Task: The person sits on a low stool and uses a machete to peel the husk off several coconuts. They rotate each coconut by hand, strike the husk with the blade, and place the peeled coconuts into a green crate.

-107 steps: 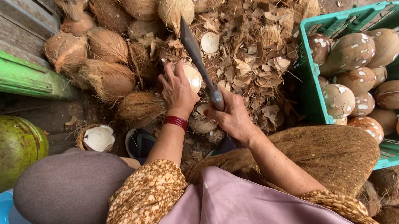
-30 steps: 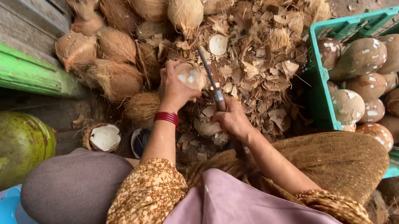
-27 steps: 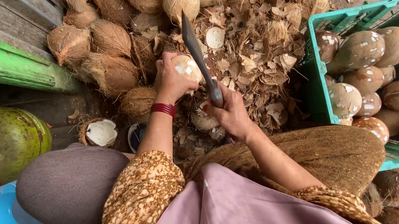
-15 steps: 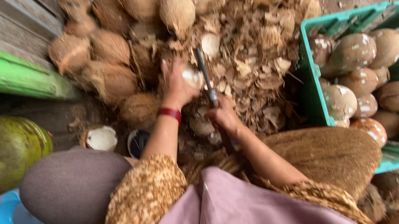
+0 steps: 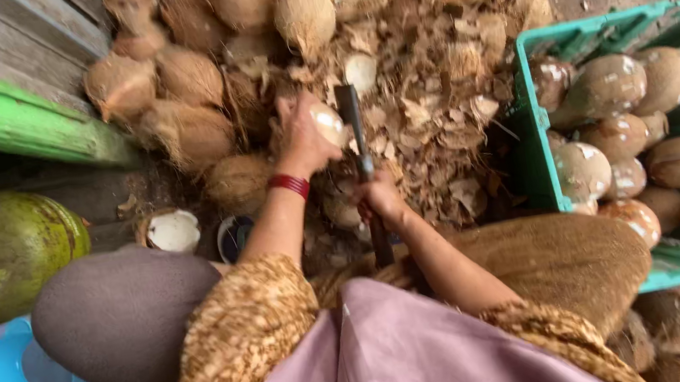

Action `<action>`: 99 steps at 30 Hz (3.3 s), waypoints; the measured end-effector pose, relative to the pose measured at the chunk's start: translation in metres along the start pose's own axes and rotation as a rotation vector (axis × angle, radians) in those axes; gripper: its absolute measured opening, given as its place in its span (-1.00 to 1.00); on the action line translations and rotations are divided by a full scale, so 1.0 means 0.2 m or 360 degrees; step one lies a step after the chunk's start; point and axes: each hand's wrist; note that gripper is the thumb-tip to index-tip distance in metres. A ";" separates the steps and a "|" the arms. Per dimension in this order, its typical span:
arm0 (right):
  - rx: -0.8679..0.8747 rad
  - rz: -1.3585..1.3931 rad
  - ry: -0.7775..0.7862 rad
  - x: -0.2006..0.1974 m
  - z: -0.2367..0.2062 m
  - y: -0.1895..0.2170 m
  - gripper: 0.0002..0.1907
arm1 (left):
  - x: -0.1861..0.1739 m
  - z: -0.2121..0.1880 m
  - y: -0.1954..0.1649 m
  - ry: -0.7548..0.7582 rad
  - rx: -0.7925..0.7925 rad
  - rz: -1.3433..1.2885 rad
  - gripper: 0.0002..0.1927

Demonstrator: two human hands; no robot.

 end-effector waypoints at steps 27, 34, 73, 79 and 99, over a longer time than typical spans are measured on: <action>-0.1173 -0.0795 -0.0047 0.00 -0.18 0.14 -0.86 | -0.01 -0.05 0.13 0.0003 -0.0037 -0.0230 0.33; 0.0086 -0.0454 -0.0105 0.05 -0.05 0.09 -0.77 | -0.05 0.01 0.04 0.0138 -0.0039 0.0172 0.20; 0.0109 -0.0183 -0.0054 -0.08 0.05 0.00 -0.85 | -0.14 0.03 0.28 0.0227 -0.0215 -0.1197 0.06; 0.0109 -0.0470 -0.0058 -0.04 -0.06 0.03 -0.85 | -0.01 -0.04 0.19 -0.0076 -0.0328 -0.0813 0.25; 0.0076 -0.0254 -0.0155 -0.05 0.02 0.01 -0.78 | 0.01 -0.13 0.16 -0.0249 0.0040 -0.0545 0.20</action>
Point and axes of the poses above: each hand's wrist, its own z-axis towards the middle knuckle, its own x-axis out of the palm, y = z × x, and after that the axes turned 6 degrees about -y, right-handed
